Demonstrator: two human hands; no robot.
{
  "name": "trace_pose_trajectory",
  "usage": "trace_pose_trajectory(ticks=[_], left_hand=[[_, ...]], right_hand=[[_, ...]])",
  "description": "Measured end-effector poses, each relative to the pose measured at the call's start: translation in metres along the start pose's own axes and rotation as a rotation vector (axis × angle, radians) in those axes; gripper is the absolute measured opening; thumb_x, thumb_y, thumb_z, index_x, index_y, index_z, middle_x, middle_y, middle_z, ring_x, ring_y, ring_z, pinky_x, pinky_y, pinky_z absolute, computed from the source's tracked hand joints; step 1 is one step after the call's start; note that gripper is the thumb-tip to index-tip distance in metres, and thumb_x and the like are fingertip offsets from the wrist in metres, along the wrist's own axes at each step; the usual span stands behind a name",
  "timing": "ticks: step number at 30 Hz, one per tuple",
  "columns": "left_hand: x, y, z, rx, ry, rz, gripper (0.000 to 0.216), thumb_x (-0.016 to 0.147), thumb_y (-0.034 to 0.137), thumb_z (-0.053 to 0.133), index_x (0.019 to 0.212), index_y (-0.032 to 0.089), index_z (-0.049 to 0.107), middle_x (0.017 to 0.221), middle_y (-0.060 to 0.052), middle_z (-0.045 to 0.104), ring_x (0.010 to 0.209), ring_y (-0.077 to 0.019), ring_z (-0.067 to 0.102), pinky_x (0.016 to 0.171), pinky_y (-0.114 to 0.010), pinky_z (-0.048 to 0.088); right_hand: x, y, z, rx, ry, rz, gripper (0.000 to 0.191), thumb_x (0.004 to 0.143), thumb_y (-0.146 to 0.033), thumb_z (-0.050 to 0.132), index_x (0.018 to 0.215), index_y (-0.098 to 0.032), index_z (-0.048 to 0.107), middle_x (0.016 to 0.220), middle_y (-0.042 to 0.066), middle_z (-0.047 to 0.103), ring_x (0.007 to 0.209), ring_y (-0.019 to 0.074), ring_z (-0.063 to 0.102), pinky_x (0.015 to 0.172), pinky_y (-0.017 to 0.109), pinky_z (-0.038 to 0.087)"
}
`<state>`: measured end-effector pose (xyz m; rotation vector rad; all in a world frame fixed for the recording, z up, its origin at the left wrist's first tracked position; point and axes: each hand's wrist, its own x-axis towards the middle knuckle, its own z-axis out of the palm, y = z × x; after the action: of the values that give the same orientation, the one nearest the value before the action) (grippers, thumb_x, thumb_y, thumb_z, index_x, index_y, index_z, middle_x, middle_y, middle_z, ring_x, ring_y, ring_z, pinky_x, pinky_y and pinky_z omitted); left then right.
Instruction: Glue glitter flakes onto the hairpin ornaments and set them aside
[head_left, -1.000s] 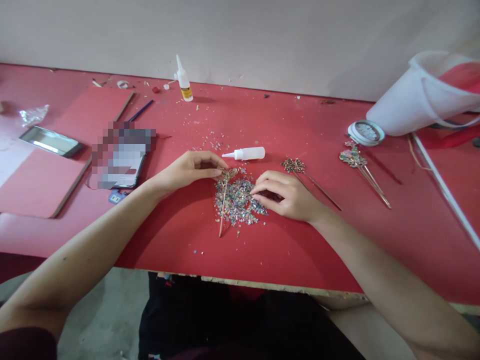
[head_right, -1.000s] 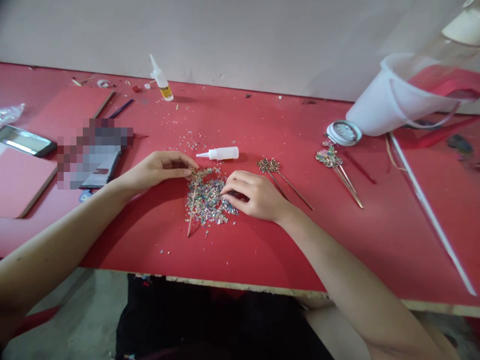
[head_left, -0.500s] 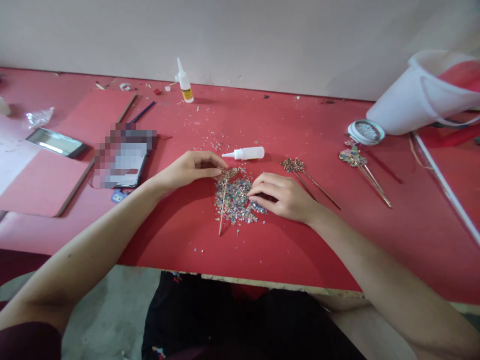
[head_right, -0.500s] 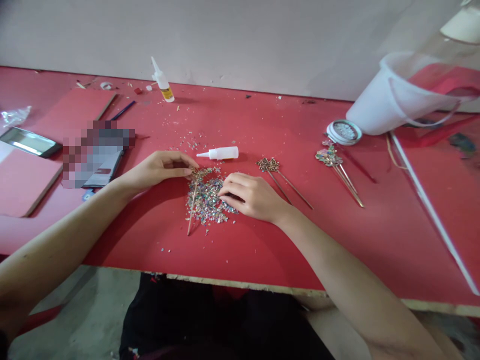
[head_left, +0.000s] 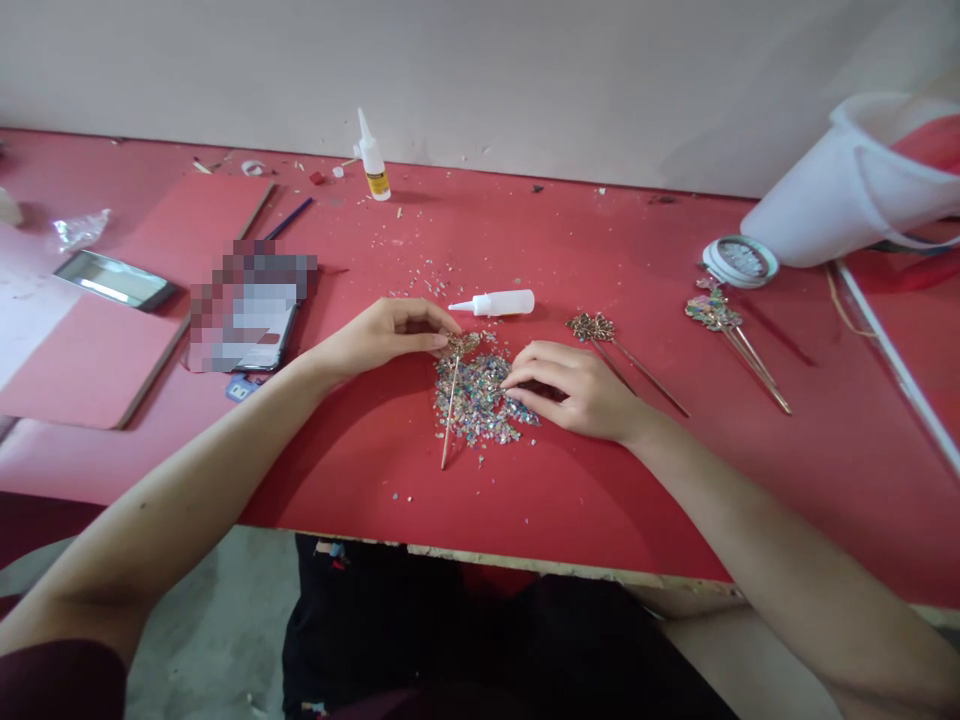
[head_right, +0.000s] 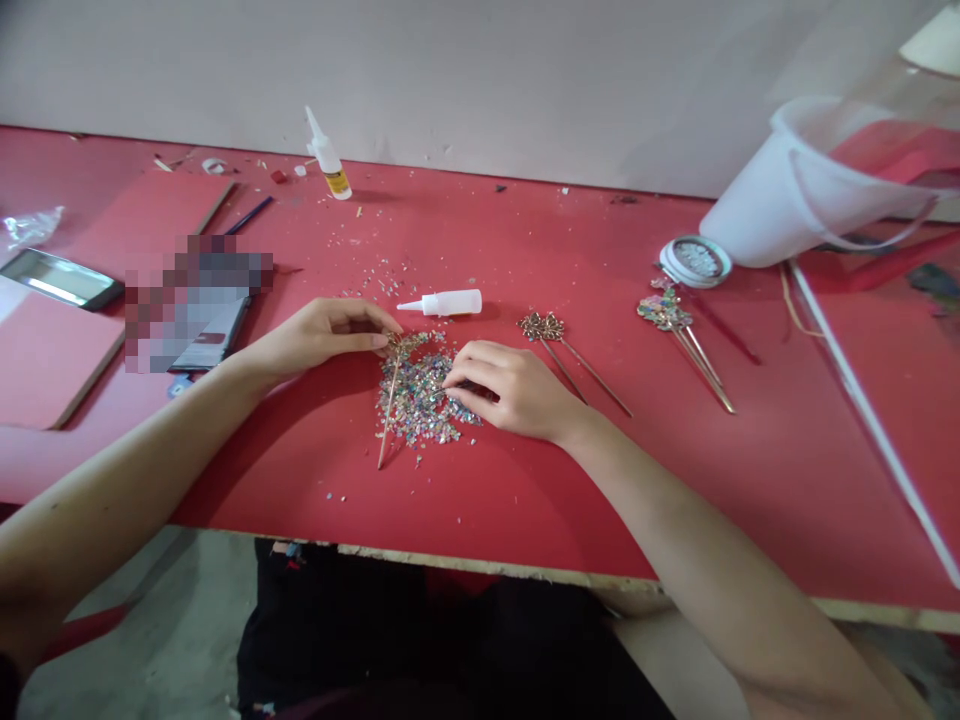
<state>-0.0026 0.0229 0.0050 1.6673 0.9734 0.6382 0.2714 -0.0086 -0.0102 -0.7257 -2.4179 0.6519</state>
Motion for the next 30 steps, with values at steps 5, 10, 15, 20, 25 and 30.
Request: trace_pose_trajectory(ticks=[5,10,15,20,25,30], left_hand=[[-0.0006,0.0017,-0.0003,0.018,-0.007,0.002,0.026,0.083,0.031,0.067,0.101,0.013,0.068,0.100,-0.008,0.071,0.089,-0.0144,0.066,0.083,-0.028,0.054],[0.0001,0.0009,-0.0008,0.036,-0.014,0.010,0.025,0.083,0.030,0.066,0.100,0.013,0.068,0.098,-0.008,0.071,0.087,-0.0140,0.066,0.081,-0.028,0.054],[-0.0001,0.0003,-0.0008,0.018,-0.018,0.002,0.024,0.083,0.029,0.066,0.101,0.013,0.068,0.099,-0.008,0.071,0.087,-0.0134,0.066,0.081,-0.027,0.054],[-0.0008,0.0028,0.0000,0.016,-0.012,-0.002,0.025,0.083,0.030,0.067,0.101,0.012,0.068,0.099,-0.008,0.071,0.088,-0.0136,0.066,0.082,-0.026,0.054],[-0.0005,0.0022,-0.0002,0.011,-0.007,-0.006,0.024,0.083,0.030,0.067,0.099,0.013,0.068,0.096,-0.007,0.071,0.086,-0.0132,0.066,0.080,-0.026,0.054],[-0.0003,0.0009,-0.0003,0.012,-0.010,-0.004,0.024,0.083,0.030,0.067,0.100,0.013,0.068,0.098,-0.008,0.071,0.086,-0.0136,0.066,0.081,-0.027,0.054]], right_hand=[[-0.0004,0.0005,0.0007,0.004,-0.005,0.008,0.011,0.092,-0.023,0.056,0.093,-0.021,0.066,0.091,0.005,0.064,0.083,0.0157,0.060,0.077,0.031,0.048],[0.0005,0.0001,0.0004,-0.004,-0.001,0.003,0.011,0.093,-0.023,0.055,0.093,-0.021,0.066,0.091,0.005,0.063,0.083,0.0156,0.060,0.077,0.032,0.048],[0.0008,-0.0004,-0.0012,0.036,-0.008,0.007,0.010,0.092,-0.023,0.056,0.091,-0.020,0.066,0.089,0.005,0.063,0.082,0.0153,0.060,0.076,0.030,0.048],[0.0006,-0.0001,0.0001,0.009,0.001,0.024,0.012,0.093,-0.024,0.055,0.093,-0.021,0.066,0.090,0.005,0.063,0.083,0.0156,0.060,0.077,0.031,0.048],[0.0010,0.0007,0.0012,-0.004,-0.003,0.023,0.012,0.093,-0.024,0.054,0.094,-0.021,0.066,0.091,0.005,0.064,0.084,0.0158,0.060,0.077,0.032,0.048],[0.0005,0.0006,0.0006,-0.017,-0.007,0.017,0.013,0.094,-0.024,0.054,0.094,-0.021,0.066,0.092,0.006,0.064,0.084,0.0161,0.060,0.077,0.032,0.048]])
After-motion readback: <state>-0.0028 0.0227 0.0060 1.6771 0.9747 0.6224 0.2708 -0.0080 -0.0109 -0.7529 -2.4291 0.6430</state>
